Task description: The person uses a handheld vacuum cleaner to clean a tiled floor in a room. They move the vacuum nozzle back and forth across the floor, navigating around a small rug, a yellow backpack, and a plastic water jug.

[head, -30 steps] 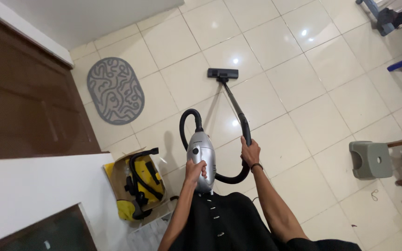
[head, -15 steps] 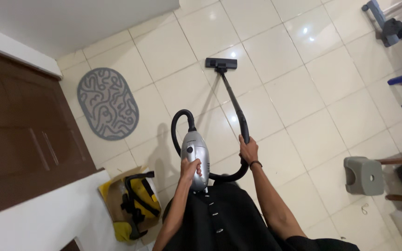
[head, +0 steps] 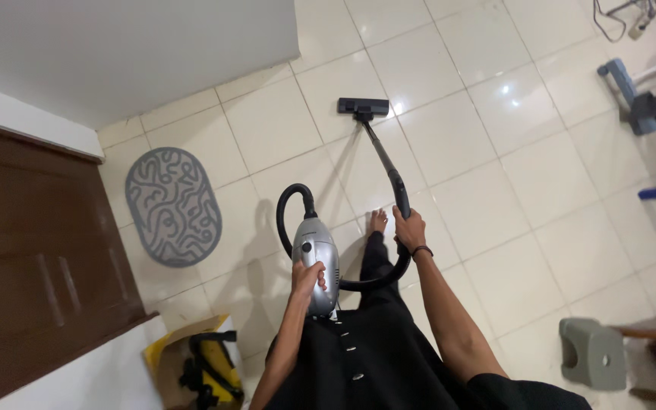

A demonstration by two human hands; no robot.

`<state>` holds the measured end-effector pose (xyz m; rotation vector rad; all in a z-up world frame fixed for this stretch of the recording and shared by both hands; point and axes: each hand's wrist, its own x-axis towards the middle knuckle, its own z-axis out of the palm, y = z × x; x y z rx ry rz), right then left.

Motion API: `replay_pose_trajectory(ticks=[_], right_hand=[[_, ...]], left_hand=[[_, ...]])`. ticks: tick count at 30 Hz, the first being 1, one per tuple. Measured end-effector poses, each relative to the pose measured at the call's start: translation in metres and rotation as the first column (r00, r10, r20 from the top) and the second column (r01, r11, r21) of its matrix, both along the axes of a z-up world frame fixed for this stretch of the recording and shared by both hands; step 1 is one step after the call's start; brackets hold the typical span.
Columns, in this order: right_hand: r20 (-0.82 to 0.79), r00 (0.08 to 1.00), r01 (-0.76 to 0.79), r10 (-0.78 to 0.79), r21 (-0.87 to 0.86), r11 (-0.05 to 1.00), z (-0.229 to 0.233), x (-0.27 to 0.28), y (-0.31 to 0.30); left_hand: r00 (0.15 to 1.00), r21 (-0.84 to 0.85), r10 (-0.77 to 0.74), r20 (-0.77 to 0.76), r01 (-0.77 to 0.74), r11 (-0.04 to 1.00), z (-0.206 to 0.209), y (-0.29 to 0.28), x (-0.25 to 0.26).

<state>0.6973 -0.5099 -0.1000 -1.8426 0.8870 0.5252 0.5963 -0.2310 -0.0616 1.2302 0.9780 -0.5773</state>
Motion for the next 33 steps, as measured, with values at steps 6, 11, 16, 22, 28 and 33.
replay_pose_trajectory(ticks=[6, 11, 16, 22, 28, 33], right_hand=[[-0.022, 0.998, -0.064, 0.064, -0.002, 0.998, -0.009, 0.114, -0.049], [-0.054, 0.992, -0.12, 0.118, -0.033, 0.992, -0.013, 0.205, -0.083], [-0.09, 0.976, -0.214, 0.199, -0.224, 0.951, -0.031, 0.267, -0.103], [-0.105, 0.961, -0.275, 0.256, -0.264, 0.925, -0.056, 0.34, -0.114], [-0.125, 0.955, -0.294, 0.27, -0.253, 0.922, -0.073, 0.425, -0.119], [-0.12, 0.961, -0.273, 0.248, -0.307, 0.912, -0.09, 0.489, -0.116]], left_hand=[[0.999, 0.031, 0.044, -0.015, -0.043, 0.999, -0.03, -0.061, 0.082], [0.995, -0.002, 0.1, 0.005, -0.1, 0.995, -0.032, -0.112, 0.167], [0.995, -0.01, 0.095, 0.016, -0.095, 0.995, -0.037, -0.145, 0.235], [0.994, -0.001, 0.104, 0.024, -0.104, 0.995, -0.046, -0.162, 0.308], [0.993, -0.024, 0.117, 0.028, -0.117, 0.993, -0.072, -0.164, 0.392], [0.995, -0.04, 0.068, 0.07, -0.065, 0.997, -0.094, -0.164, 0.474]])
